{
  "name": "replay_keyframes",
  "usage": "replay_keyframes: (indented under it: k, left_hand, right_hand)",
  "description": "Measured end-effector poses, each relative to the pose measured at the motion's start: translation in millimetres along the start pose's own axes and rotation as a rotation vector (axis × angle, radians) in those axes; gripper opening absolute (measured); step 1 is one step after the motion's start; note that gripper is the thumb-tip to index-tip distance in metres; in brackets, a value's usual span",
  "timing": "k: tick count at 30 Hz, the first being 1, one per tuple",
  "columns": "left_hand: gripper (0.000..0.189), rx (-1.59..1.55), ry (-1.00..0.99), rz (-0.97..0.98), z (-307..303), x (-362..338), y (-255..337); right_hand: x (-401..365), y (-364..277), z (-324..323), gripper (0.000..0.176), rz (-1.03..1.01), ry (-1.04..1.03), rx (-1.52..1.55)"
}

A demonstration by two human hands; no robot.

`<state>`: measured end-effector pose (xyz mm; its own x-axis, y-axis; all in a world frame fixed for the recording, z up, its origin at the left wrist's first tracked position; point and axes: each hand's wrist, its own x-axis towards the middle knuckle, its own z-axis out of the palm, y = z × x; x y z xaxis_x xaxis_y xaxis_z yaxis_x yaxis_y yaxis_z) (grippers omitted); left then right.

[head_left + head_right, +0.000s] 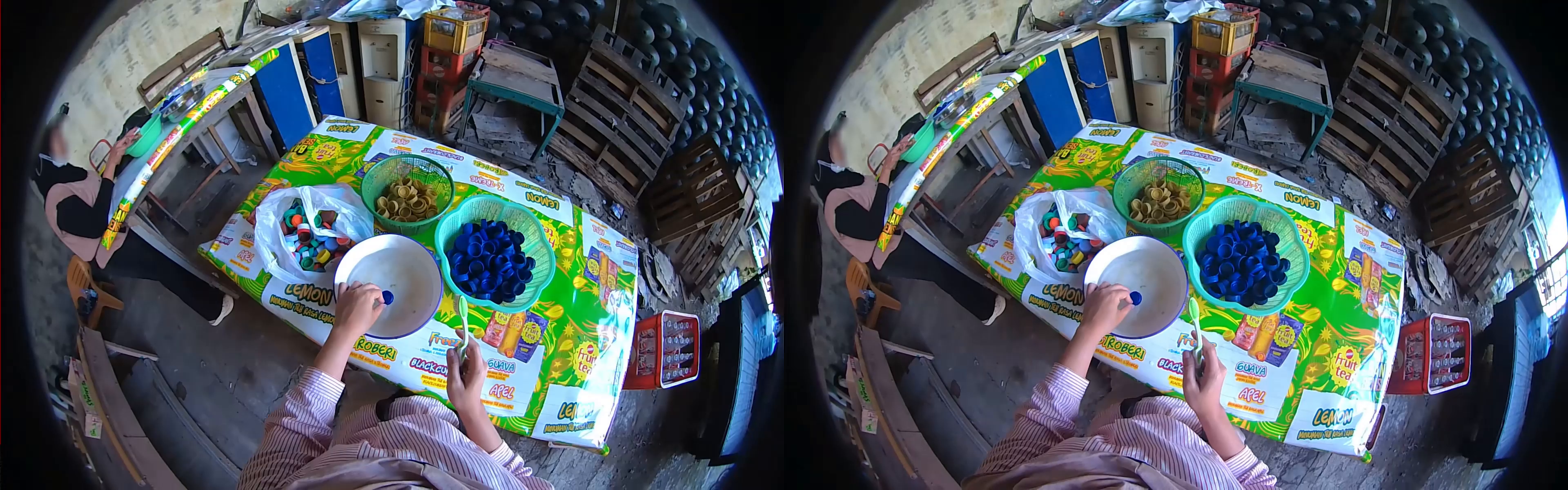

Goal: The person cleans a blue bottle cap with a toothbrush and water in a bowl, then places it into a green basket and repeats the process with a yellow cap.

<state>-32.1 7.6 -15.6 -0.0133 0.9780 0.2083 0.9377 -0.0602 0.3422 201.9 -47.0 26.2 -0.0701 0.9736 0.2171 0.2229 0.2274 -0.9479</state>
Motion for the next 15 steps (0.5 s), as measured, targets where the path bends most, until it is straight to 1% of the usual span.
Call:
replay_keyframes:
  k: [9,13,15]
  left_hand:
    - [0.007,-0.005,-0.018,0.008,-3.0,-1.8,1.9]
    - [0.006,0.01,0.007,0.035,-2.1,-0.3,1.1]
    - [0.011,0.025,-0.073,-0.053,-4.4,1.3,4.2]
  right_hand:
    - [4.3,-4.0,7.3,0.032,-0.044,-0.015,-0.026]
    - [4.3,-4.7,6.4,0.032,-0.002,-0.037,-0.019]
    - [3.1,0.9,6.9,0.032,0.029,-0.045,-0.018]
